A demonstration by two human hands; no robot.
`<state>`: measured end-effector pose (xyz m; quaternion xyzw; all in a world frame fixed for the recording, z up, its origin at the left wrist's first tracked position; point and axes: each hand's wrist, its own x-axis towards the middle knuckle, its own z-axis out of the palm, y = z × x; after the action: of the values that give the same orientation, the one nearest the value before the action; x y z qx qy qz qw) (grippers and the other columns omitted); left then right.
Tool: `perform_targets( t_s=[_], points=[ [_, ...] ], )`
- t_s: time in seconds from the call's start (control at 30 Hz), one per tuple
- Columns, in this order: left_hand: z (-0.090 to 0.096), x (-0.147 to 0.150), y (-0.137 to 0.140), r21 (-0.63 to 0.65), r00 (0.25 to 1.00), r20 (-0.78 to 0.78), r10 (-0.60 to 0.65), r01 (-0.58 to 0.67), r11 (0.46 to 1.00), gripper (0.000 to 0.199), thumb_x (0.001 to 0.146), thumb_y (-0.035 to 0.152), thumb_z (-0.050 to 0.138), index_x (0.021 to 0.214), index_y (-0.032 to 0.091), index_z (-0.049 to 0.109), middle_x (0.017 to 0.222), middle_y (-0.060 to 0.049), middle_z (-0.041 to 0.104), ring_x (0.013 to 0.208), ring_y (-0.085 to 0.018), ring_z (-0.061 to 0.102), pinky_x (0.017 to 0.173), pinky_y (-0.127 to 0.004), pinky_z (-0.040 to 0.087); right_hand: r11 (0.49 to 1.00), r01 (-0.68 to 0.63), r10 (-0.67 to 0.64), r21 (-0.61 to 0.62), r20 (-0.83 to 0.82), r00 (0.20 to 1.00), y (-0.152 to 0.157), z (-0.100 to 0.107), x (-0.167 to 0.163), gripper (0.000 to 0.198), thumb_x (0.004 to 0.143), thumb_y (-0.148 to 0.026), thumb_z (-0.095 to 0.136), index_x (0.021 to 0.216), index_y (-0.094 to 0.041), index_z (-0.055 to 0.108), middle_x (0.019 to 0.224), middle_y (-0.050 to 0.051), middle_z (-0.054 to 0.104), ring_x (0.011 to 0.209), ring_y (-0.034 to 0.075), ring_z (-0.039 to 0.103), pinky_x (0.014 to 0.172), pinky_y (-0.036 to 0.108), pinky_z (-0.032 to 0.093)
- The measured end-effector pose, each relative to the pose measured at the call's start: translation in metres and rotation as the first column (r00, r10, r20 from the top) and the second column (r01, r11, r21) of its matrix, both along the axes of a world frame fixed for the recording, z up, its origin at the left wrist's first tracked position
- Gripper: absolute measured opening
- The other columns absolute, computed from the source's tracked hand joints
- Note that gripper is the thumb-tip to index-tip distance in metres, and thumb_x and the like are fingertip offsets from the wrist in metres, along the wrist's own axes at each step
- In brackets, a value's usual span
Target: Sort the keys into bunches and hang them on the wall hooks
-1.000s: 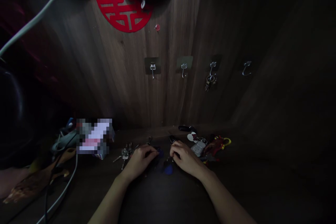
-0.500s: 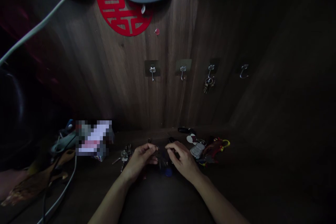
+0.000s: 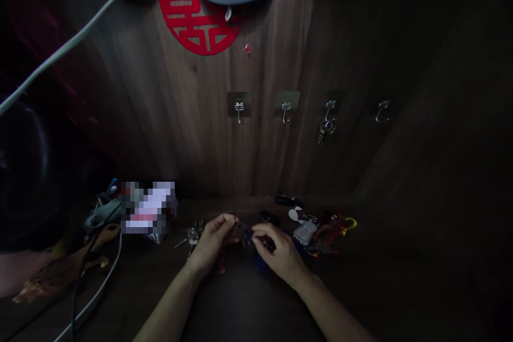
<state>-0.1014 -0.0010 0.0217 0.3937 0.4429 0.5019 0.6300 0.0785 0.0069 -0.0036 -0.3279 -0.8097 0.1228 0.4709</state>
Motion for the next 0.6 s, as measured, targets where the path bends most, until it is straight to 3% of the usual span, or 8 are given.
perform_targets(
  t_s=[0.17, 0.4, 0.6],
  points=[
    [0.0046, 0.0029, -0.0012, -0.017, 1.0, 0.02, 0.005, -0.005, 1.0, 0.028, 0.071, 0.041, 0.07, 0.081, 0.017, 0.058, 0.081, -0.002, 0.071, 0.053, -0.009, 0.063, 0.037, -0.011, 0.04, 0.994, -0.075, 0.078, -0.075, 0.036, 0.996, -0.0055, 0.0054, 0.0012, 0.031, 0.078, -0.018, 0.058, 0.107, -0.023, 0.05, 0.09, 0.003, 0.066, 0.076, 0.015, 0.062, 0.068, 0.027, 0.052],
    [-0.0031, 0.0011, 0.0033, -0.021, 0.999, 0.04, 0.015, -0.014, 1.0, 0.024, 0.072, 0.036, 0.07, 0.079, 0.016, 0.059, 0.077, -0.003, 0.073, 0.054, -0.01, 0.066, 0.05, -0.015, 0.051, 0.987, -0.123, 0.096, 0.107, 0.227, 0.969, -0.0083, 0.0082, -0.0026, 0.028, 0.083, -0.016, 0.056, 0.109, -0.024, 0.056, 0.086, 0.004, 0.064, 0.079, 0.017, 0.061, 0.073, 0.031, 0.051],
    [-0.0013, 0.0009, 0.0019, -0.002, 0.999, 0.031, 0.021, -0.021, 1.0, 0.024, 0.072, 0.037, 0.07, 0.079, 0.017, 0.06, 0.074, -0.002, 0.072, 0.054, -0.009, 0.065, 0.054, -0.017, 0.051, 0.973, -0.165, 0.14, 0.161, 0.157, 0.978, -0.0062, 0.0041, -0.0037, 0.016, 0.088, -0.015, 0.052, 0.099, -0.021, 0.061, 0.083, 0.004, 0.067, 0.078, 0.015, 0.063, 0.072, 0.028, 0.051]
  ],
)
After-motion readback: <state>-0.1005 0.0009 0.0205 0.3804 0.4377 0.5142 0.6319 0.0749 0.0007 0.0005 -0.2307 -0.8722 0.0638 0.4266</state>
